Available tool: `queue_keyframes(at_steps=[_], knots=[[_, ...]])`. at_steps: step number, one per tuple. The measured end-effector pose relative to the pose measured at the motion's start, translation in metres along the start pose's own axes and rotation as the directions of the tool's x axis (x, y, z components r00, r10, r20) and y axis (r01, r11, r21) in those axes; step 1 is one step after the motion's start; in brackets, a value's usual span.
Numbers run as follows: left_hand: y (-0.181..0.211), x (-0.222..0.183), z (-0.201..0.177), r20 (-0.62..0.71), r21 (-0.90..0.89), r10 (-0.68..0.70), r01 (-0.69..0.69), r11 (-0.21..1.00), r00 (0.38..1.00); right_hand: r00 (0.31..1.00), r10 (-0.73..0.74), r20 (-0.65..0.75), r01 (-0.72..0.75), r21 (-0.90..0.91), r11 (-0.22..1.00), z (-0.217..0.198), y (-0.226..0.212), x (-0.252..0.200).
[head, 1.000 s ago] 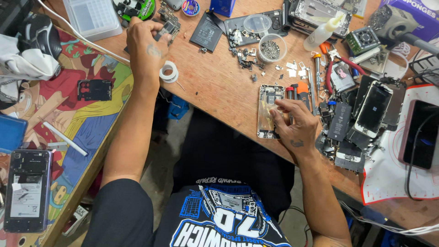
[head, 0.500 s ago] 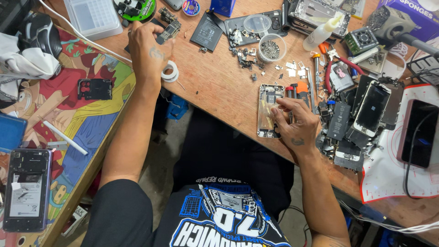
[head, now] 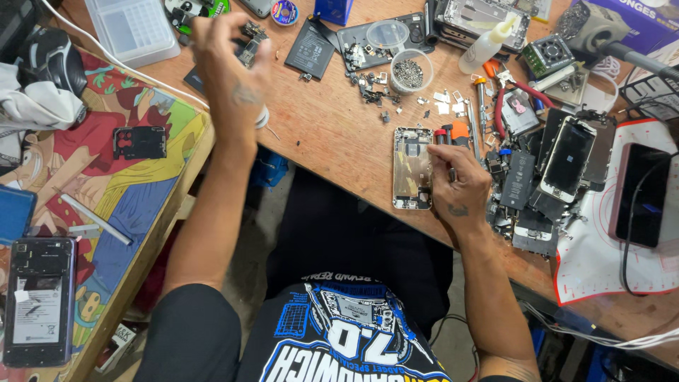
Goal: The person uses a screwdriver to remove screws from a disassembled smartphone chassis, then applies adhesive from a bottle to the interior frame and presses components into place. The work continues with repeated screw removal and adhesive application on the same device.
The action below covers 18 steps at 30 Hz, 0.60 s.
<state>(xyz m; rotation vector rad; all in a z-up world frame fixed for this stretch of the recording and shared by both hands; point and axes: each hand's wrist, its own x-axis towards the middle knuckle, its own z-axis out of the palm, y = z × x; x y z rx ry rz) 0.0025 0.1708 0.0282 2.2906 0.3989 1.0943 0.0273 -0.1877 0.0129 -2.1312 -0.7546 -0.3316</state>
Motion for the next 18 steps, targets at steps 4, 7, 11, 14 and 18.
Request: queue_keyframes(at_steps=[4,7,11,14,18], knots=[[0.061,-0.041,0.030,0.209,-0.412,0.057,0.035,0.911,0.976,0.998,0.064,0.011,-0.064,-0.064,0.996,-0.001,0.001,0.003],[0.100,-0.081,0.049,0.310,-0.550,0.205,-0.001,0.835,0.928,0.998,0.062,-0.001,-0.062,-0.108,0.992,-0.002,0.001,0.002],[0.119,-0.101,0.062,0.507,-0.357,0.116,0.085,0.930,0.854,0.997,0.072,-0.004,-0.072,-0.199,0.977,-0.004,0.006,0.002],[0.124,-0.104,0.067,0.469,-0.278,0.131,0.005,0.961,0.873,0.999,0.039,-0.024,-0.044,-0.241,0.970,-0.007,0.010,0.002],[0.119,-0.106,0.070,0.491,-0.289,0.123,0.028,0.957,0.862,0.993,0.115,-0.023,-0.117,-0.246,0.962,-0.009,0.015,0.000]])
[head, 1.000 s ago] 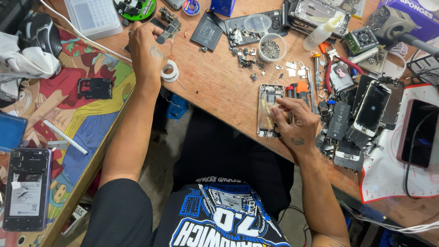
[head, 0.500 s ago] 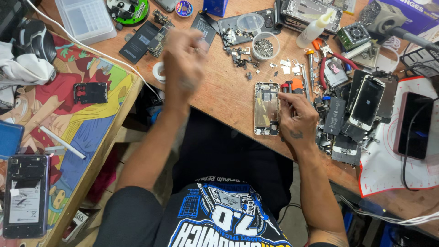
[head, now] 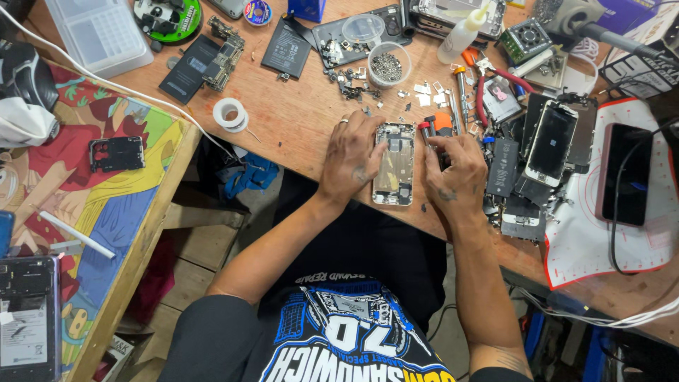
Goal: The person uses a screwdriver to remove screws from a disassembled smartphone chassis, then applies adhesive from a bottle to the interior frame and presses components into place. The work continues with repeated screw removal and adhesive application on the same device.
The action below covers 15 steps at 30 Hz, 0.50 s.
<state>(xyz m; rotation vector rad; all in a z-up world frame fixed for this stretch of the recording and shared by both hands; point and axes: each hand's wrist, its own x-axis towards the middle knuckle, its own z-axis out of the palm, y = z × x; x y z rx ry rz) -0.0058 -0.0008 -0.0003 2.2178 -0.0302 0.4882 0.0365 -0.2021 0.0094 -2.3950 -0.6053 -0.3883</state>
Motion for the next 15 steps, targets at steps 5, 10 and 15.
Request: queue_keyframes(at_steps=[5,10,15], knots=[[-0.006,-0.006,-0.001,-0.005,-0.032,0.025,-0.025,0.999,1.000,1.000,0.002,0.000,-0.002,-0.076,0.997,-0.002,0.007,0.002],[-0.008,-0.009,0.000,0.007,-0.058,0.003,-0.002,0.998,1.000,1.000,0.000,0.001,0.000,-0.087,0.996,-0.002,0.006,0.005],[-0.006,-0.010,-0.001,-0.025,-0.090,0.023,-0.025,0.996,0.999,0.960,-0.279,0.036,0.281,-0.070,0.957,-0.001,-0.002,0.014]])
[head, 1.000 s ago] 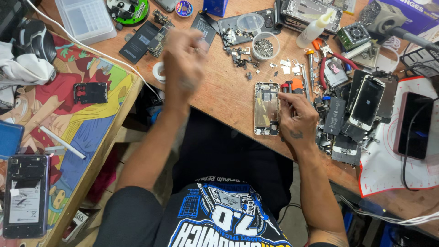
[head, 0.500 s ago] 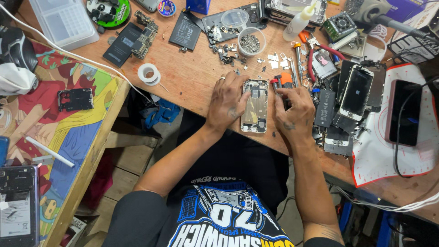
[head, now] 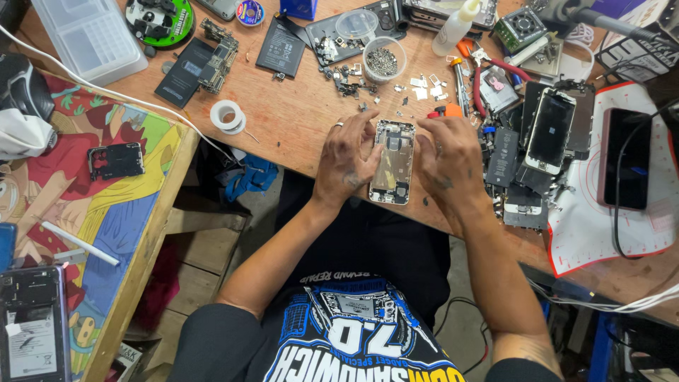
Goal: The person uses a screwdriver to remove screws from a disassembled smartphone chassis, then applies adhesive from a bottle to the interior frame and presses components into place. The work continues with repeated screw removal and adhesive application on the same device.
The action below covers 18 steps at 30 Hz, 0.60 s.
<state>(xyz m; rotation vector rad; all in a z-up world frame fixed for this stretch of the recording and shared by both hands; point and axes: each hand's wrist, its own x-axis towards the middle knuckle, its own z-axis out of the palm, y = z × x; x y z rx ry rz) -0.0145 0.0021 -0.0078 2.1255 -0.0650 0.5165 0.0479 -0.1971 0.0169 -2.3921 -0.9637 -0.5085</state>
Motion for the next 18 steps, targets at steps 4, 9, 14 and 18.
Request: queue_keyframes(at_steps=[4,9,14,18], knots=[[0.001,0.001,-0.003,0.009,-0.050,0.009,-0.008,0.999,1.000,0.976,-0.053,0.209,0.059,-0.022,0.998,0.004,0.001,0.021],[0.001,0.001,-0.004,-0.033,-0.145,0.003,-0.008,0.989,0.999,0.957,0.051,0.286,-0.076,0.075,0.994,0.005,0.004,0.031],[0.000,0.001,-0.001,-0.040,-0.146,-0.038,0.032,0.989,0.998,0.970,0.128,0.206,-0.159,0.144,0.977,0.004,0.010,0.021],[0.006,0.002,-0.003,-0.045,-0.141,-0.111,0.103,0.985,0.993,0.955,0.281,0.095,-0.296,0.232,0.926,-0.010,0.016,0.020]])
